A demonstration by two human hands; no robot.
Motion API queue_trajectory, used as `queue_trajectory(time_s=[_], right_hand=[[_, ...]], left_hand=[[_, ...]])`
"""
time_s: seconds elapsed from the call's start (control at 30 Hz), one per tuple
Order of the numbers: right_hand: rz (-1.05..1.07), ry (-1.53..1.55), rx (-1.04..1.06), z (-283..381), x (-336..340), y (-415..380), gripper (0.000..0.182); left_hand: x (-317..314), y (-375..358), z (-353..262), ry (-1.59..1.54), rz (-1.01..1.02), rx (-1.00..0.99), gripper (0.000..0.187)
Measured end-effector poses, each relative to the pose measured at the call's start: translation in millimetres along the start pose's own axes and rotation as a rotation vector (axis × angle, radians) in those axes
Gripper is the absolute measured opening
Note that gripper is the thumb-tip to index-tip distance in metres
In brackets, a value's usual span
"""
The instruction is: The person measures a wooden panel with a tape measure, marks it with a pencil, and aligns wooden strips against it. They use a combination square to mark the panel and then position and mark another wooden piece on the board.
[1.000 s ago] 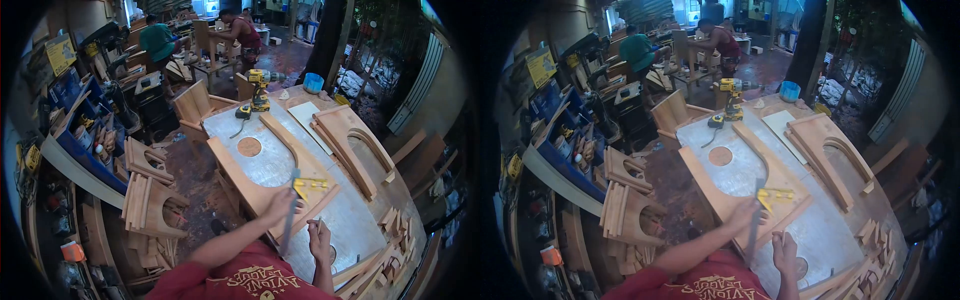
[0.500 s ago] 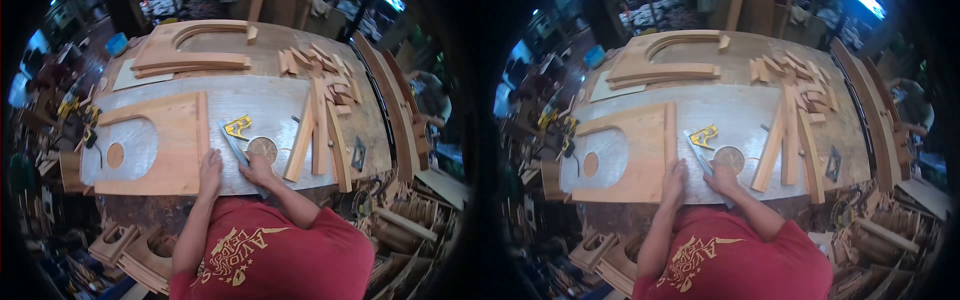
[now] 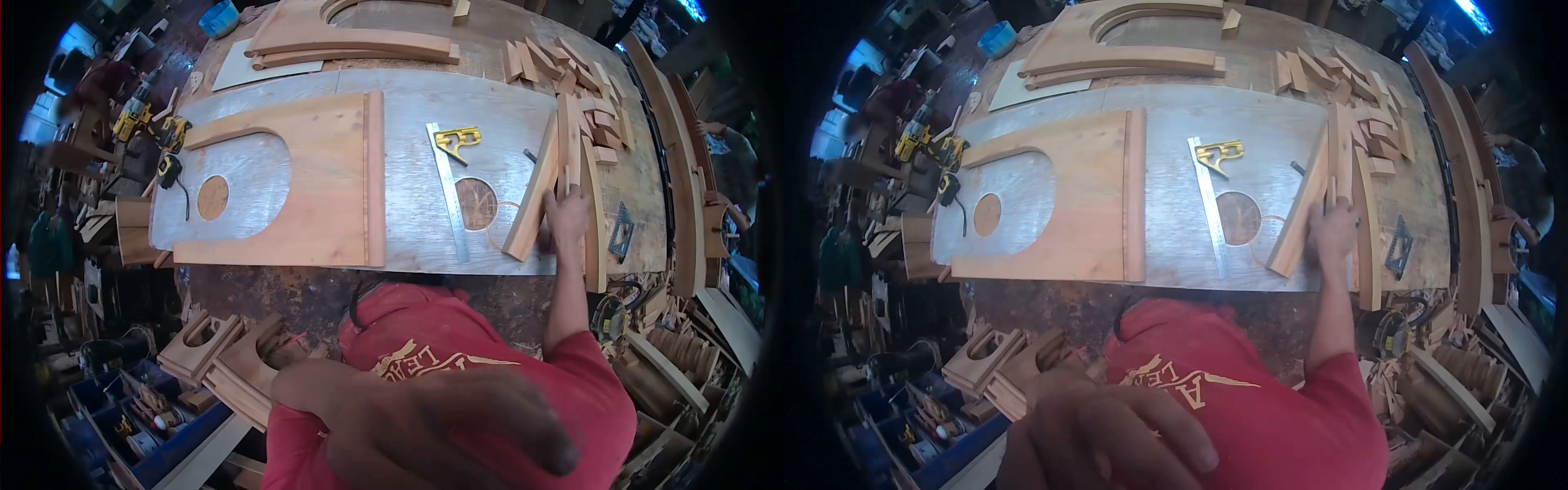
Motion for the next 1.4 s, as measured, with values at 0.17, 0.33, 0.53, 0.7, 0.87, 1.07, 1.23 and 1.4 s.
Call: queue_trajectory(time_s=[0.17, 0.33, 0.53, 0.7, 0.87, 1.07, 1.23, 1.4], right_hand=[[-0.022, -0.023, -0.045, -56.3, -27.0, 17.8, 0.075], [0.283, 0.265, -0.034, -71.4, -17.1, 40.0, 0.070], [0.514, 0.861, 0.258, 11.1, 57.6, -59.1, 0.052], [0.871, 0.810, 0.562, 144.2, 48.2, -167.3, 0.059], [1.104, 0.737, 0.951, 250.1, 11.3, -226.8, 0.058], [1.184, 0.579, 0.930, 287.6, -21.0, -233.7, 0.059], [1.083, 0.542, 1.015, 293.3, -33.6, -210.3, 0.058], [0.878, 0.502, 1.058, 265.3, -15.5, -190.4, 0.067]], left_hand=[[36.2, -25.3, -23.3, 0.074, -0.099, -0.006, 0.041], [145.4, -89.1, -59.8, 0.335, -0.317, 0.185, 0.065], [235.8, -168.2, -133.1, 0.508, -0.742, 0.347, 0.061], [269.6, -156.4, -131.1, 0.593, -0.698, 0.513, 0.071], [337.3, -136.4, -103.9, 0.711, -0.787, 0.615, 0.072], [385.8, -137.3, -99.2, 1.489, -0.609, 0.485, 0.092], [391.2, -118.5, -99.5, 2.037, -0.410, 0.370, 0.099], [403.0, -112.9, -101.3, 1.769, -0.507, 0.566, 0.103]])
Point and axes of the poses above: each hand's wrist, its own y-axis towards the middle knuckle, its own x-axis out of the back of the hand, z = x × y, the point moved 1 cm from there along y, towards the middle knuckle, and after that the axes turned 5 degrees about -z, right-handed, at the moved point
